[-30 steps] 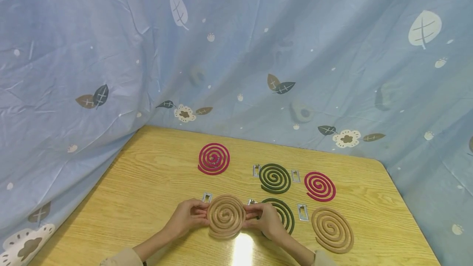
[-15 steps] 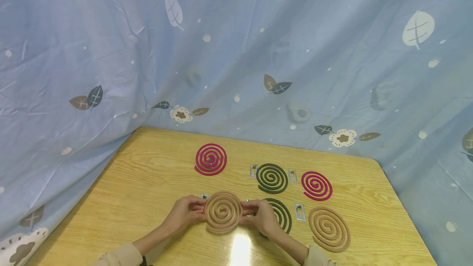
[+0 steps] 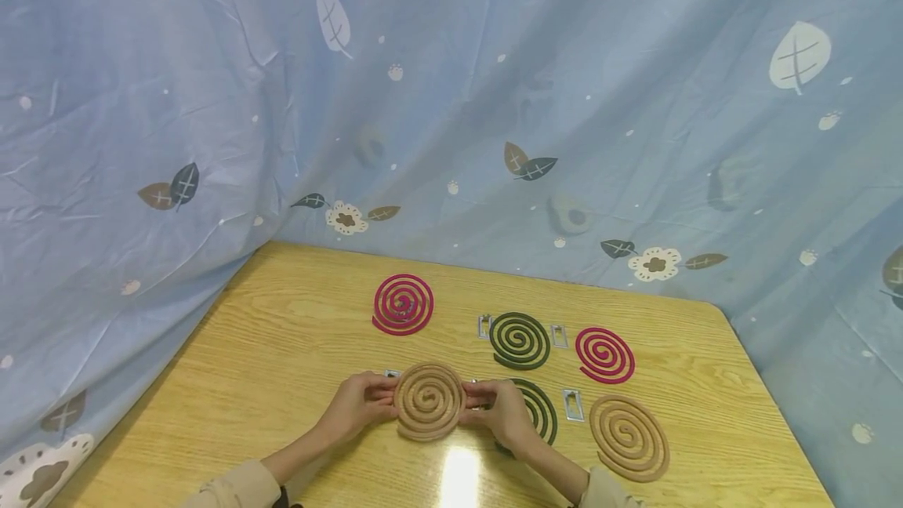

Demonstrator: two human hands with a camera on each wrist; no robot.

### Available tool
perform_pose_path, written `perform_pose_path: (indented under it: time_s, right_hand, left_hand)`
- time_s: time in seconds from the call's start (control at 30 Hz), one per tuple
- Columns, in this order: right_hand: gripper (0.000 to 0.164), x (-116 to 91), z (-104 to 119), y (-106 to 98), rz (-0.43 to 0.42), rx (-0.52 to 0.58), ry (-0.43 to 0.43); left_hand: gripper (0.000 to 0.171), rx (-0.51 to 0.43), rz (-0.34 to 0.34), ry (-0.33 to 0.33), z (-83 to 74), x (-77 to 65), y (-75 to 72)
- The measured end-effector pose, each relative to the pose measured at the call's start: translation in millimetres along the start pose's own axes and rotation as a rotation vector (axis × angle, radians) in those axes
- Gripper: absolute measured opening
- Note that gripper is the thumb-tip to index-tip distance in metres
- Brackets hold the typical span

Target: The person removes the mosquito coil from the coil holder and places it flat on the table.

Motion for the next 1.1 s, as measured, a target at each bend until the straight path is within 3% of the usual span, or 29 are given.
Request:
perform_pose_path:
  time_s: [0.5, 1.1]
  right_hand:
    - [0.042, 1, 2, 6, -0.001, 0.012, 0.007]
    - [0.054, 1, -2, 8, 0.043, 0.028, 0.029]
  left_hand:
    - [0.045, 0.028, -0.015, -0.047, 3.1, 1.3, -3.8]
    - [0.048, 0.094, 0.072, -0.034, 1.5, 8.4, -11.8]
Point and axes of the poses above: each hand's wrist, its own x-axis towards the middle knuckle, its own y-axis out of the palm, z = x × y, the point moved 2 cm from there along x, towards the middle knuckle, and after that the axes turned 15 degrees about -x, right-handed, at the moved point
